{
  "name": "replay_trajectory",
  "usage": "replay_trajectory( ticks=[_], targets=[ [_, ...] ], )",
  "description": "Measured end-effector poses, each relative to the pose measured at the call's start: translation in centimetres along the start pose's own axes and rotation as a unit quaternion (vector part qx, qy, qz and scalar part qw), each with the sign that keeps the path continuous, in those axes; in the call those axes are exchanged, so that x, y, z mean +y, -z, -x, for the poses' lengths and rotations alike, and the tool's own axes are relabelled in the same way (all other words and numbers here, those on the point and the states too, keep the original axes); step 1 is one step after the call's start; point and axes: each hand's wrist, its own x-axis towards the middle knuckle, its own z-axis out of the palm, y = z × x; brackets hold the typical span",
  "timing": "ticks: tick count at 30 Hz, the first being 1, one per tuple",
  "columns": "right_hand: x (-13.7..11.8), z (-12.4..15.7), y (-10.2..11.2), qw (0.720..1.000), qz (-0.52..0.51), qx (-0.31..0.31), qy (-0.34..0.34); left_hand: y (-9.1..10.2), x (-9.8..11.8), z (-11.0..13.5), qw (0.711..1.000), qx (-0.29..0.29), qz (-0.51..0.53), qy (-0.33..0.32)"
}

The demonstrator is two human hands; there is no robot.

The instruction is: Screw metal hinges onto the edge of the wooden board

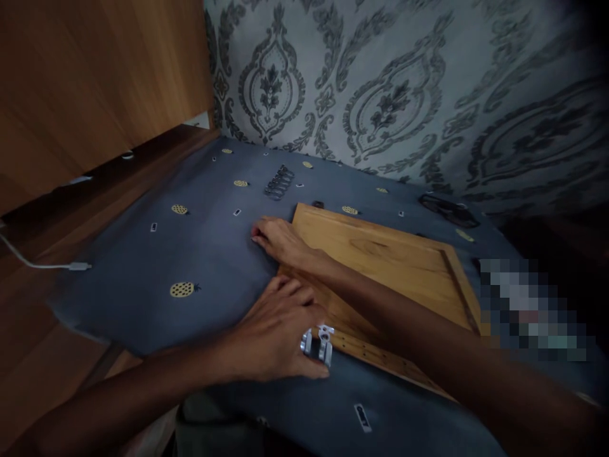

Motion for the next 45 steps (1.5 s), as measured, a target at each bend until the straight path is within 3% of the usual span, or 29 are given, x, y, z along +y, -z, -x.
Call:
replay_trajectory(
  ticks=[4, 9, 13, 16, 22, 30, 40, 45],
  targets=[
    [0.0, 2.9, 1.6, 0.995, -0.08, 0.06, -0.018, 0.6, 0.3, 0.1, 1.0, -0.026, -0.002, 0.012],
    [-1.3, 12.1, 4.9, 0.97, -0.19, 0.143, -0.057, 1.3, 0.4, 0.2, 1.0, -0.018, -0.013, 0.004],
    [-3.2, 18.6, 5.9, 0.962, -0.215, 0.152, -0.077, 1.3, 0.3, 0.2, 1.0, -0.022, -0.014, -0.006],
    [-3.7, 21.0, 5.3, 0.967, -0.202, 0.139, -0.068, 1.3, 0.3, 0.3, 1.0, -0.02, -0.021, -0.008],
    [-3.6, 21.6, 4.3, 0.978, -0.17, 0.115, -0.036, 1.3, 0.4, 0.4, 0.999, -0.008, -0.024, -0.022],
    [-3.5, 21.5, 4.7, 0.988, -0.137, 0.073, -0.005, 1.2, 0.4, 0.6, 0.999, 0.008, -0.023, -0.035],
    [-3.6, 20.9, 4.8, 0.99, -0.117, 0.073, -0.01, 1.1, 0.7, 0.3, 0.999, -0.003, -0.035, -0.022],
    [-3.6, 21.0, 4.7, 0.993, -0.086, 0.078, -0.013, 1.0, 0.6, 0.4, 0.999, 0.022, -0.026, -0.042]
  ],
)
